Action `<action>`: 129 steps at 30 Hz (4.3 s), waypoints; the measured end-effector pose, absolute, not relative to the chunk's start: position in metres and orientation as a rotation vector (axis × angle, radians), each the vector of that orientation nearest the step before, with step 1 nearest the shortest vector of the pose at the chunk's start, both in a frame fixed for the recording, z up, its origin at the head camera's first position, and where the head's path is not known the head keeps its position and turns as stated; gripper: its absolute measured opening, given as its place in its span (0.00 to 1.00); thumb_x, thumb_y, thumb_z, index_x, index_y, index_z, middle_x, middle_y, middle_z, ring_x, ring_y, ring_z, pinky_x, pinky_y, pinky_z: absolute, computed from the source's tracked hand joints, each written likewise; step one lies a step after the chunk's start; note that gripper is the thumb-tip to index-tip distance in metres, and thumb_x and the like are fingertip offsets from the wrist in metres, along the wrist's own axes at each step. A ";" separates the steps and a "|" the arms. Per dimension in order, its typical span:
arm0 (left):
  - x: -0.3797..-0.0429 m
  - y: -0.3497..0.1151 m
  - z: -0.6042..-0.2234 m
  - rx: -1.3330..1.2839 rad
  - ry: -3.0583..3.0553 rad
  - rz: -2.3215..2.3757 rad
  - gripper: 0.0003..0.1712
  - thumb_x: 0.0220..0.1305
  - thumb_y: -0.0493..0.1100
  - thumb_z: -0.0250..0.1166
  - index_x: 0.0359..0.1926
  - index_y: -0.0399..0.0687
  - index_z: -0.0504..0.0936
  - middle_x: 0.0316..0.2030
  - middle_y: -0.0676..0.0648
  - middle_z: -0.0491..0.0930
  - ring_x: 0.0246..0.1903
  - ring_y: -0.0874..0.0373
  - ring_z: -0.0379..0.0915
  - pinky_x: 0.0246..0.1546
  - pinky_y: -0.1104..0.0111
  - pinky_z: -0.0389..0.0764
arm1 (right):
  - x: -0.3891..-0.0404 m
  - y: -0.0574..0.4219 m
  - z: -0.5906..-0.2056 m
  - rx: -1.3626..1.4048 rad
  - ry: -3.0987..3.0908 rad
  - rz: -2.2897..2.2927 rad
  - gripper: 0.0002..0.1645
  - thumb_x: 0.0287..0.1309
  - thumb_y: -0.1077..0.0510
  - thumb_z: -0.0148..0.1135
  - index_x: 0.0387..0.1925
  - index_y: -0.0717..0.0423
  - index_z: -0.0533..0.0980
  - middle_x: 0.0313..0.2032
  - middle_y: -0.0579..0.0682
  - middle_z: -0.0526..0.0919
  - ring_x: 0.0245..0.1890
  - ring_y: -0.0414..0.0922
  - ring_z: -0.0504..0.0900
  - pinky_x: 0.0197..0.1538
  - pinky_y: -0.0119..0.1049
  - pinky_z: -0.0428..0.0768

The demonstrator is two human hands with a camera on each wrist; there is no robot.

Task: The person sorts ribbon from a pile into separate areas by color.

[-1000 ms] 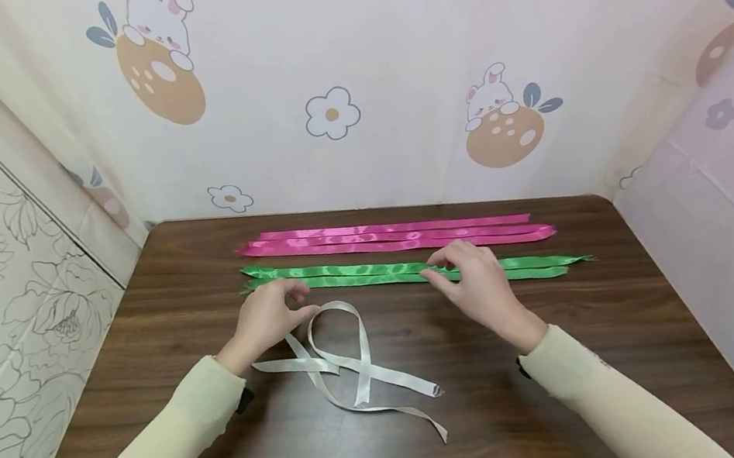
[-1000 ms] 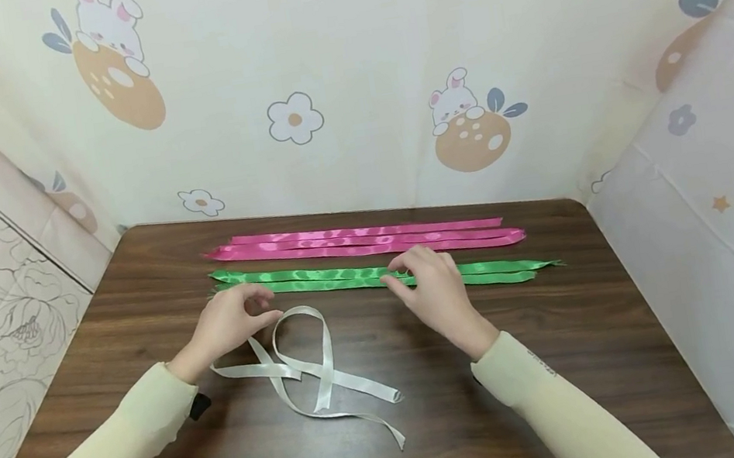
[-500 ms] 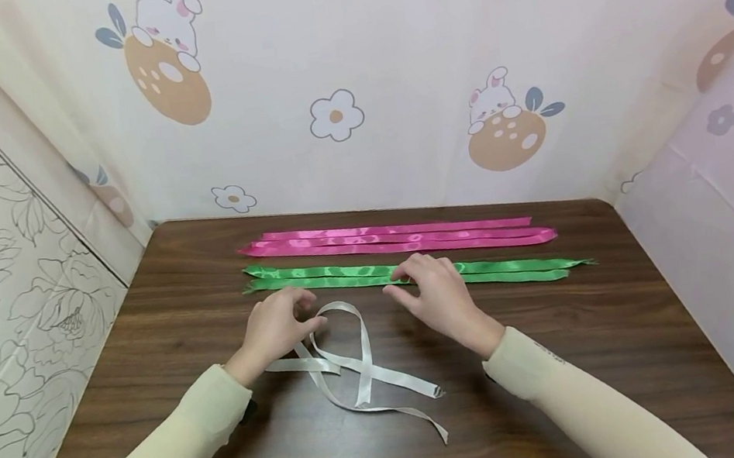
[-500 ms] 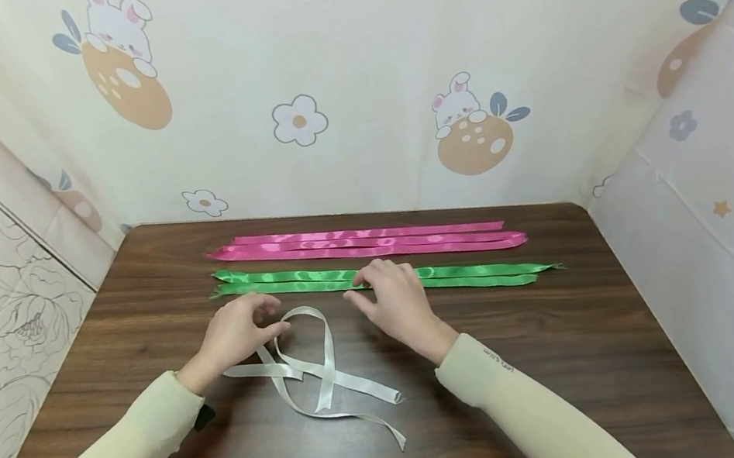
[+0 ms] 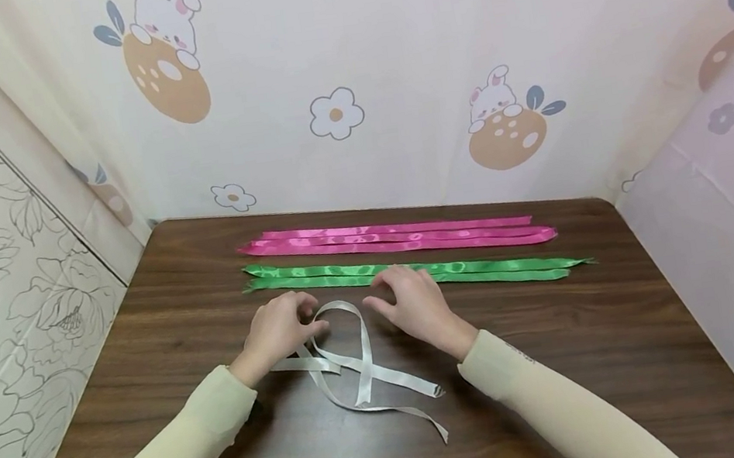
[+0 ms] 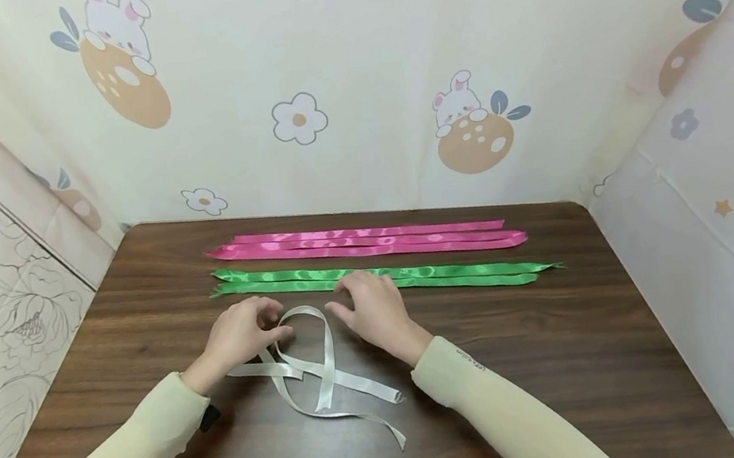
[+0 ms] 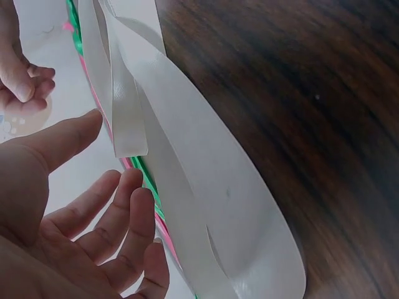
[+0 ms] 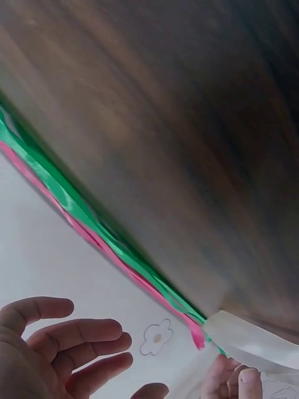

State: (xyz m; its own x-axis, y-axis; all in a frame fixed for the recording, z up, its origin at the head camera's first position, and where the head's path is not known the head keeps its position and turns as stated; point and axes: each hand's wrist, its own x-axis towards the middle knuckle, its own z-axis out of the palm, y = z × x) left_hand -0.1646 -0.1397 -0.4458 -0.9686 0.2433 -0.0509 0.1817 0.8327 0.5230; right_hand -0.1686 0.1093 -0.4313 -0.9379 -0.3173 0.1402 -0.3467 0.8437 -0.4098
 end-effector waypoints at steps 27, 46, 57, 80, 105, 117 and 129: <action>-0.165 -0.131 -0.451 0.450 2.875 0.818 0.10 0.58 0.42 0.75 0.42 0.48 0.90 0.26 0.58 0.85 0.26 0.66 0.75 0.32 0.65 0.76 | -0.171 0.088 -0.450 0.572 -3.127 0.497 0.19 0.57 0.49 0.77 0.47 0.51 0.84 0.33 0.45 0.86 0.36 0.43 0.83 0.44 0.44 0.74; -0.164 -0.129 -0.456 0.639 3.010 0.676 0.08 0.53 0.36 0.70 0.33 0.52 0.91 0.25 0.57 0.81 0.25 0.64 0.76 0.29 0.65 0.74 | -0.181 0.126 -0.422 0.585 -2.939 0.515 0.04 0.62 0.61 0.68 0.34 0.52 0.88 0.32 0.48 0.89 0.30 0.45 0.85 0.42 0.47 0.81; -0.163 -0.128 -0.441 0.637 3.087 0.740 0.06 0.55 0.39 0.70 0.33 0.53 0.92 0.29 0.55 0.84 0.32 0.54 0.82 0.38 0.57 0.78 | -0.169 0.168 -0.368 0.525 -2.835 0.618 0.04 0.63 0.60 0.68 0.36 0.53 0.87 0.34 0.49 0.88 0.31 0.45 0.83 0.34 0.40 0.79; -0.169 -0.157 -0.411 0.738 2.922 1.121 0.04 0.65 0.40 0.71 0.38 0.52 0.91 0.35 0.54 0.87 0.36 0.61 0.80 0.41 0.65 0.81 | -0.140 0.279 -0.349 0.343 -2.882 0.689 0.06 0.64 0.57 0.71 0.42 0.49 0.87 0.41 0.48 0.90 0.38 0.44 0.82 0.42 0.33 0.75; -0.183 -0.171 -0.439 0.538 2.834 1.105 0.05 0.63 0.47 0.74 0.37 0.52 0.92 0.35 0.51 0.91 0.37 0.58 0.83 0.41 0.63 0.81 | -0.136 0.359 -0.397 0.071 -3.059 0.763 0.18 0.70 0.47 0.65 0.49 0.56 0.85 0.48 0.62 0.89 0.47 0.58 0.86 0.44 0.45 0.80; -0.189 -0.169 -0.450 0.509 2.802 0.967 0.06 0.66 0.45 0.71 0.38 0.50 0.92 0.35 0.50 0.91 0.33 0.60 0.78 0.38 0.65 0.77 | -0.139 0.374 -0.431 -0.012 -3.134 0.762 0.21 0.70 0.42 0.63 0.48 0.54 0.85 0.46 0.60 0.89 0.38 0.46 0.84 0.37 0.39 0.79; -0.194 -0.169 -0.460 0.426 2.837 0.852 0.07 0.63 0.49 0.73 0.34 0.53 0.92 0.31 0.53 0.91 0.34 0.57 0.82 0.39 0.62 0.78 | -0.137 0.364 -0.445 -0.075 -3.183 0.732 0.14 0.69 0.49 0.66 0.44 0.54 0.86 0.46 0.61 0.89 0.42 0.52 0.86 0.44 0.52 0.82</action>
